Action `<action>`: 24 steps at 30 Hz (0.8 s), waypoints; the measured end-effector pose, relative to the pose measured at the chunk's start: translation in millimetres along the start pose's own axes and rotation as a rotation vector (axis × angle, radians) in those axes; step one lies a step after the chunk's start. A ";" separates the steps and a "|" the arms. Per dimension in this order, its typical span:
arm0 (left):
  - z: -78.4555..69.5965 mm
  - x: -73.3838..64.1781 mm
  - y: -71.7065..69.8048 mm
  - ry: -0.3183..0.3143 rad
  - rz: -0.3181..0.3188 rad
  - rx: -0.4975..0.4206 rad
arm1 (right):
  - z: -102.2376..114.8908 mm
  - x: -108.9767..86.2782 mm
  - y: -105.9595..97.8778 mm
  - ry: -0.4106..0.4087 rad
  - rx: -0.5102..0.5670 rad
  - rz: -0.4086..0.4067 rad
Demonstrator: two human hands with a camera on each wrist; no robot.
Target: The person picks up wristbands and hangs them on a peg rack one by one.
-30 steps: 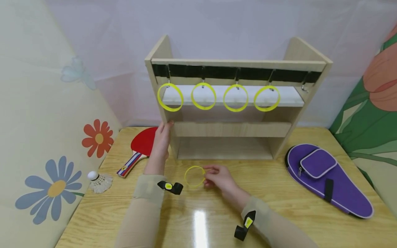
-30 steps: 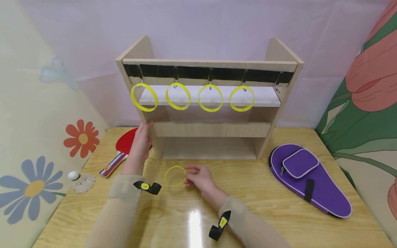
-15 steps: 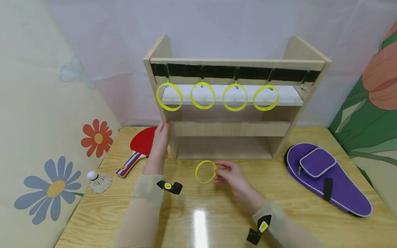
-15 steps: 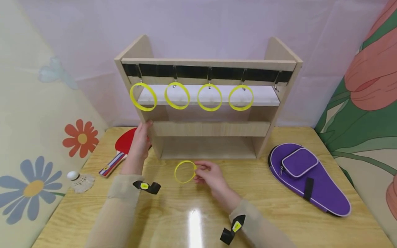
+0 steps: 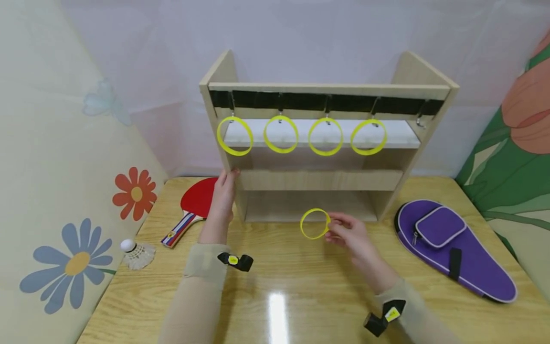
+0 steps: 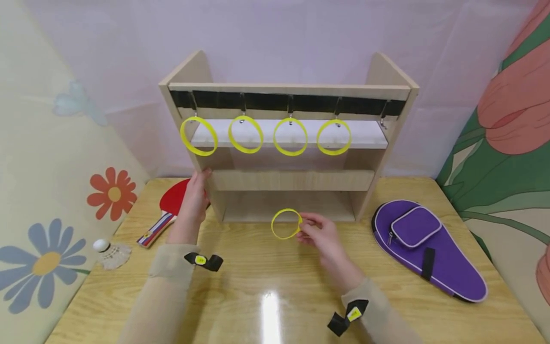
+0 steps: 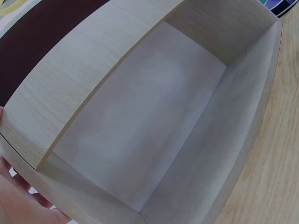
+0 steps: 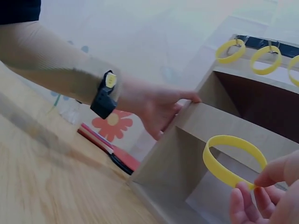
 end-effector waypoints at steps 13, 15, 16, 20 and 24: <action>1.4 -0.6 0.3 -0.013 0.003 0.013 | 50.9 -10.7 -35.4 -0.096 0.013 -0.036; 1.7 -0.9 -0.9 -0.018 0.005 0.015 | 60.6 -12.0 -37.6 -0.118 0.018 -0.024; 1.5 -1.1 -1.3 -0.018 0.006 0.014 | 65.3 -12.7 -38.5 -0.130 0.023 -0.016; 0.8 -1.1 -1.6 -0.011 0.015 0.014 | 83.3 -15.8 -43.6 -0.176 0.046 -0.008; 0.7 -0.7 -1.0 -0.001 0.022 0.009 | 99.1 -18.7 -47.8 -0.208 0.106 -0.001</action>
Point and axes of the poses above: each hand's wrist, its own x-axis towards the middle knuckle, its own y-axis out of the palm, z = x × y, the point moved 8 cm from there along x, towards the middle knuckle, and after that the axes turned 8 degrees about x, right-handed, at the moved point
